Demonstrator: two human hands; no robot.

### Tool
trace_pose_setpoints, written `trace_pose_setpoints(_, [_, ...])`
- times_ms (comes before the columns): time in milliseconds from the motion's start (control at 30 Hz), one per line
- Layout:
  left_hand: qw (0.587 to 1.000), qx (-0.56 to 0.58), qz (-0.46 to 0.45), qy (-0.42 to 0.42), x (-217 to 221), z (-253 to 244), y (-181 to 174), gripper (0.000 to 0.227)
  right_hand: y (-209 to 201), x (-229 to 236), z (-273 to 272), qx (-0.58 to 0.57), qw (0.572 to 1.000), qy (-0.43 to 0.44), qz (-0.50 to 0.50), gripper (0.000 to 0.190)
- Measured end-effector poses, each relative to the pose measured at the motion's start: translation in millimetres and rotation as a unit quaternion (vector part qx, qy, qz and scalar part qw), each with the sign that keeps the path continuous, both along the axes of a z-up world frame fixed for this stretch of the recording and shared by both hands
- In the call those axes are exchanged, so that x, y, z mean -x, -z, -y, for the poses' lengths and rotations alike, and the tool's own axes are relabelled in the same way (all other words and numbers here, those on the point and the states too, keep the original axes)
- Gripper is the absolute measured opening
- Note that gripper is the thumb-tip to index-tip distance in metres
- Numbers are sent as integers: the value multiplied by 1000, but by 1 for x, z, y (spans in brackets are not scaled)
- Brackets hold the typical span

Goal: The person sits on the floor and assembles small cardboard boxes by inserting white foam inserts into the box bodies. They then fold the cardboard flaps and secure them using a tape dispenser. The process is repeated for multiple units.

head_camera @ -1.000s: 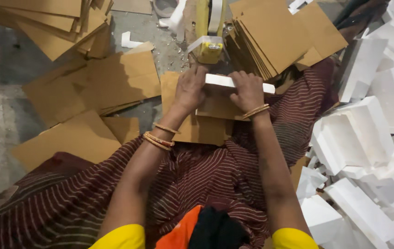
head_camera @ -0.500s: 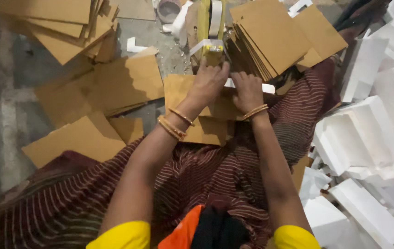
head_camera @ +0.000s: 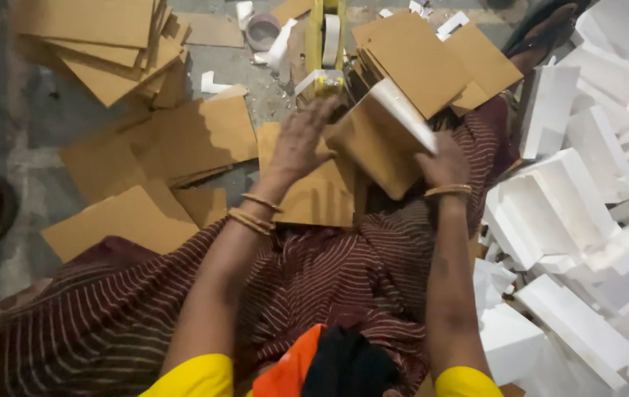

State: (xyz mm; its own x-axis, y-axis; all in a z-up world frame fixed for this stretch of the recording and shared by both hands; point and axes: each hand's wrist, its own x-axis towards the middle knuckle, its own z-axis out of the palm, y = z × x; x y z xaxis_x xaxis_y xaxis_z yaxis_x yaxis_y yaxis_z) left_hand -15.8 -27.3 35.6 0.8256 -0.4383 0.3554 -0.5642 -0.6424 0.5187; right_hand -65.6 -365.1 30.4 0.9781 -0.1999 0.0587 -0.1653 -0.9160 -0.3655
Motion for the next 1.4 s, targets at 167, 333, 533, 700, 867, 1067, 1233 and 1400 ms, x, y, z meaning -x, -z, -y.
trace_pose_setpoints(167, [982, -49, -149, -106, 10, -43, 35, 103, 11, 36, 18, -409, 904, 115, 54, 49])
trace_pose_setpoints(333, [974, -107, -158, -123, 26, -57, 66, 82, -19, 35, -67, -533, 831, 156, 16, 64])
trace_pose_setpoints(533, [974, -138, -146, -105, 15, -45, 61, 78, -84, 62, -283, -342, 881, -322, 63, 47])
trace_pose_setpoints(700, [971, -169, -142, -88, -9, -47, 82, 87, -149, 94, -329, -323, 758, -566, 25, 48])
trace_pose_setpoints(867, [968, -204, -137, -40, -15, -54, 101, 83, -157, 42, -255, -226, 815, -513, 148, 50])
trace_pose_setpoints(1067, [978, -176, -94, -51, -13, -54, 81, 108, -46, 49, 34, 53, 982, -83, 158, 55])
trace_pose_setpoints(1233, [973, -213, -75, -50, -21, -47, 63, 121, 38, 165, 229, 259, 932, 246, -64, 110])
trace_pose_setpoints(1400, [971, -230, -50, -50, -19, -49, 59, 105, 72, 210, 226, 274, 921, 258, -102, 94])
